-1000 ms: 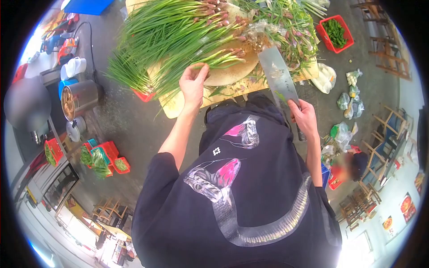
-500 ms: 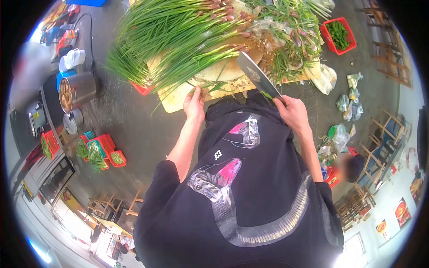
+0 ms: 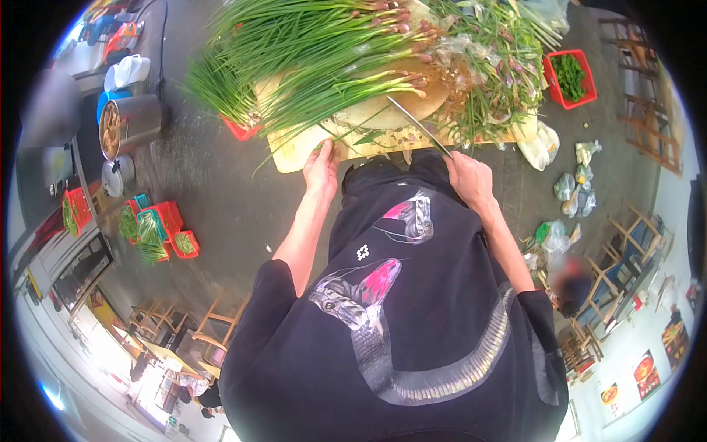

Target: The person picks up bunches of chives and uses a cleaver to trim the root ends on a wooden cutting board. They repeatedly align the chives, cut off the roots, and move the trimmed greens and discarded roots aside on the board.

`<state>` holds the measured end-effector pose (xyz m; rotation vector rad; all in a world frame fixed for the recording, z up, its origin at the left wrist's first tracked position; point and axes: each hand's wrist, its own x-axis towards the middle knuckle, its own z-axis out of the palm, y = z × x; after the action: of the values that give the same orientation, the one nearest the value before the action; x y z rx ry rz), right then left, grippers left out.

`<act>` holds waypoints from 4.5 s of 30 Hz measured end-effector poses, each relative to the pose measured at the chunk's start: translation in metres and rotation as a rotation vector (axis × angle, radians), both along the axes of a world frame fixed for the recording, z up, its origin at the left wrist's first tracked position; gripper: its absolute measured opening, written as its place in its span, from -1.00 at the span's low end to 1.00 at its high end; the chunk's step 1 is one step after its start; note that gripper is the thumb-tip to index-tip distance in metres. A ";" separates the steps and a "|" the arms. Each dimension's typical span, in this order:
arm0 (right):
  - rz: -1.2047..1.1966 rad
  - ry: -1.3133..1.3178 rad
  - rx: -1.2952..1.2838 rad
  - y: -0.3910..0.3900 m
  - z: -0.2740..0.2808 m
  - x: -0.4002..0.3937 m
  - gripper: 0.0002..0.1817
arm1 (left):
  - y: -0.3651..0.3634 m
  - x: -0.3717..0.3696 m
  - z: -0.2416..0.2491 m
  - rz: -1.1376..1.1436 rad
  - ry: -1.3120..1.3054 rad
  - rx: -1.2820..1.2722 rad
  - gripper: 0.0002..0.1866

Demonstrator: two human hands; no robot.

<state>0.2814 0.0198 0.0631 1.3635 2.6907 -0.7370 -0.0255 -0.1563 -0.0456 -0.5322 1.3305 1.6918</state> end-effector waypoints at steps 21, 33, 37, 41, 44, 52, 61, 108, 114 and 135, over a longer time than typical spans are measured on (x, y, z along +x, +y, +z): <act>-0.509 0.080 -0.036 -0.030 0.036 0.085 -0.68 | -0.005 -0.308 0.076 -0.174 0.826 -0.249 -0.63; -0.642 0.180 -0.045 -0.047 0.038 0.086 -0.63 | 0.065 -0.300 0.034 -0.195 1.088 -0.250 -0.55; -0.672 0.170 -0.047 -0.053 0.025 0.109 -0.64 | 0.096 -0.149 0.096 -0.407 1.250 -0.139 -0.56; -0.712 0.216 -0.070 -0.051 0.032 0.100 -0.66 | 0.132 -0.062 0.090 -0.845 1.486 -0.027 -0.67; -0.679 0.200 -0.053 -0.045 0.032 0.100 -0.69 | 0.189 -0.025 0.079 -0.838 1.494 0.030 -0.69; -0.665 0.153 -0.032 -0.059 0.037 0.097 -0.73 | 0.227 -0.022 0.034 -1.126 1.849 -0.106 -0.67; -0.673 0.181 -0.063 -0.058 0.036 0.100 -0.72 | 0.248 -0.052 0.052 -1.245 1.776 -0.003 -0.71; -0.554 0.256 -0.367 0.027 0.004 0.081 -0.58 | 0.168 0.001 0.029 -1.189 1.785 0.135 -0.78; -0.490 0.288 -0.376 0.040 0.001 0.074 -0.59 | 0.156 0.012 0.035 -0.896 1.603 -0.156 -0.70; -0.009 0.360 -0.426 0.153 0.014 -0.021 -0.67 | 0.119 0.043 0.040 -0.464 1.744 -0.600 -0.66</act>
<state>0.2601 0.1727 0.0769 1.2287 2.5375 -1.5805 0.0180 -0.0373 -0.0055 1.2333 2.8221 1.0813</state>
